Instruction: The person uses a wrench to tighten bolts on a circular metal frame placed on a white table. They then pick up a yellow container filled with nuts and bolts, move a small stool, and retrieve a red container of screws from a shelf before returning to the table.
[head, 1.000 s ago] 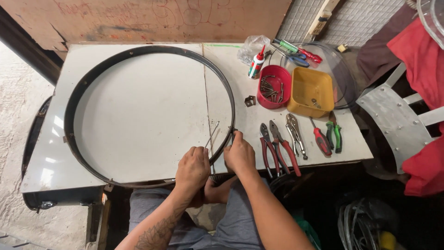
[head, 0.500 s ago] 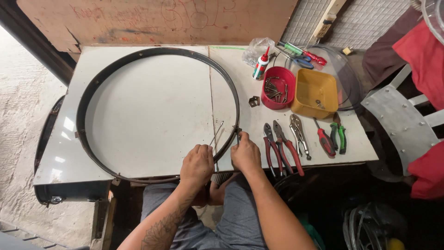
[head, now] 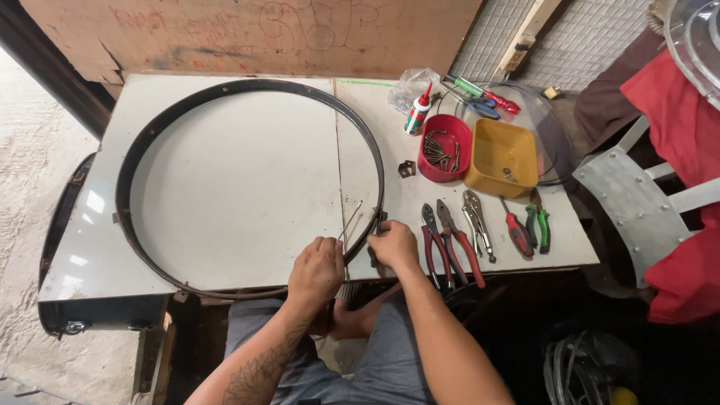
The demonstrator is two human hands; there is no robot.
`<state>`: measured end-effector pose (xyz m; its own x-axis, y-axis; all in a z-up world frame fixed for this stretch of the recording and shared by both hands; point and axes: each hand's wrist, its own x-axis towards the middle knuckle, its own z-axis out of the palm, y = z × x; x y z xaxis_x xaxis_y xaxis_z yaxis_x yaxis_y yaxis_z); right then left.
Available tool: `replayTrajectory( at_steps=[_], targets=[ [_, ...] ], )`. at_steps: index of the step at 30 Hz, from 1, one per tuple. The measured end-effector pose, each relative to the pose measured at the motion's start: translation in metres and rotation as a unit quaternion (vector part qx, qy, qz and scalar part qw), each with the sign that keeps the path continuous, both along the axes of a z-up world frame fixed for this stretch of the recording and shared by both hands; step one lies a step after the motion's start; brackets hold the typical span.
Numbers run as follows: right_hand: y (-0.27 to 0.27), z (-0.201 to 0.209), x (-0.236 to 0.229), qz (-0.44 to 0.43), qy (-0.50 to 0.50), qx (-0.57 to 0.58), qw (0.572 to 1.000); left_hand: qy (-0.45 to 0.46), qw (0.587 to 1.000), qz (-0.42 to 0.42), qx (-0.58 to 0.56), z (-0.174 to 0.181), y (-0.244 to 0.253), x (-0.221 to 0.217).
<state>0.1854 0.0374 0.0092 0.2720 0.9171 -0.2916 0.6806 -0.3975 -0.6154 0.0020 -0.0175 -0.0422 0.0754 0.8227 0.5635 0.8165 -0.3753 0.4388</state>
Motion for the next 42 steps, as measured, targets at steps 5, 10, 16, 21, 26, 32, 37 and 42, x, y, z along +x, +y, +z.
replayTrajectory(
  at_steps=[5, 10, 16, 21, 26, 32, 37, 42],
  targets=[
    [-0.019, 0.047, -0.014, 0.041, -0.047, 0.018, 0.998, 0.001, 1.0, 0.007, 0.016, 0.004, -0.001, 0.001],
    [-0.016, 0.032, -0.014, 0.063, -0.072, 0.01, 0.995, -0.009, 1.0, 0.009, 0.024, 0.004, -0.003, -0.001],
    [0.003, -0.003, -0.009, -0.052, 0.155, 0.009, 0.986, -0.016, 1.0, -0.014, 0.021, 0.006, 0.001, 0.002],
    [-0.008, -0.006, -0.027, -0.16, 0.333, 0.058, 0.928, -0.029, 1.0, -0.007, 0.01, -0.001, 0.006, -0.003],
    [-0.025, 0.022, -0.027, -0.04, 0.025, 0.042, 0.998, -0.025, 1.0, -0.013, 0.002, 0.004, -0.008, -0.006],
    [-0.032, 0.049, -0.021, 0.075, -0.087, 0.035, 0.993, -0.043, 0.999, -0.01, 0.003, 0.0, 0.002, -0.01],
    [-0.022, 0.009, 0.038, 0.039, -0.168, 0.074, 0.982, -0.069, 0.997, -0.019, 0.0, -0.001, 0.0, -0.013],
    [-0.016, -0.007, 0.07, 0.039, -0.16, 0.185, 0.969, -0.052, 0.998, -0.032, 0.004, 0.0, -0.004, -0.008]
  ],
)
